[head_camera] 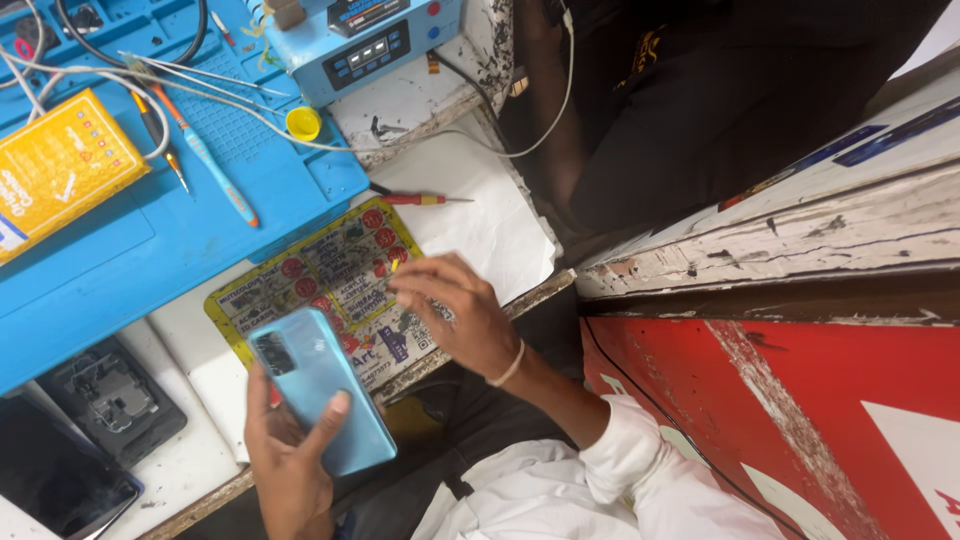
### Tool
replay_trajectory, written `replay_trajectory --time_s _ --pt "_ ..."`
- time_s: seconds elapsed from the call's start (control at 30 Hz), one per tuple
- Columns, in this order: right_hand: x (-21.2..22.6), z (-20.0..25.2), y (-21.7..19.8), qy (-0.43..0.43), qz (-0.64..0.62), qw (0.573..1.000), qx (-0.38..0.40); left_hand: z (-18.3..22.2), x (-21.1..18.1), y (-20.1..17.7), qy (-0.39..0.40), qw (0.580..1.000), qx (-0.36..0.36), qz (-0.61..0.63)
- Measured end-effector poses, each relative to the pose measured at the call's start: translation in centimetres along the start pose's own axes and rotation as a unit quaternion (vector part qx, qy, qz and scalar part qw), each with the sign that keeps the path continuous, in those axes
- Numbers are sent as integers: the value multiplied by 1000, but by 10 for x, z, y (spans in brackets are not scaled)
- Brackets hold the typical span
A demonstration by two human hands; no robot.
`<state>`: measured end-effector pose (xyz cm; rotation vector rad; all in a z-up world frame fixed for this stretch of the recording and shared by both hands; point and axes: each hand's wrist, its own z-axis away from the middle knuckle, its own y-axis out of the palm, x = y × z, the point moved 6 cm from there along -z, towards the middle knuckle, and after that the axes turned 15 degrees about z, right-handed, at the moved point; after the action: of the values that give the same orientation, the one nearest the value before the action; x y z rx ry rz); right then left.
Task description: The person removes the SIM tray from a blue smartphone using a tool, cleans the edges of the device with a brush, and then marks a black replacement component using a white marker.
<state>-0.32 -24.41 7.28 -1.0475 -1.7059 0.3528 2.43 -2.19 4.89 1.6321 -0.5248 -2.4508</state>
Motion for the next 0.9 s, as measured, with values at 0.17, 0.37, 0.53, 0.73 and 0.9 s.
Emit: replay_trajectory --time_s 0.17,0.37,0.53,0.73,0.9 --pt "3 22 22 177 -392 876 217 -2 4 25 -46 981 132 -136" --pt "-5 33 21 195 -426 855 222 0 11 33 -87 961 162 -207" --pt "-16 39 19 235 -451 842 182 -8 11 15 -100 978 66 -174" --pt "-24 40 17 278 -473 828 118 -15 -10 11 87 986 -1 -142" --pt "-21 39 18 267 -453 846 90 -13 -31 42 254 882 73 -391"
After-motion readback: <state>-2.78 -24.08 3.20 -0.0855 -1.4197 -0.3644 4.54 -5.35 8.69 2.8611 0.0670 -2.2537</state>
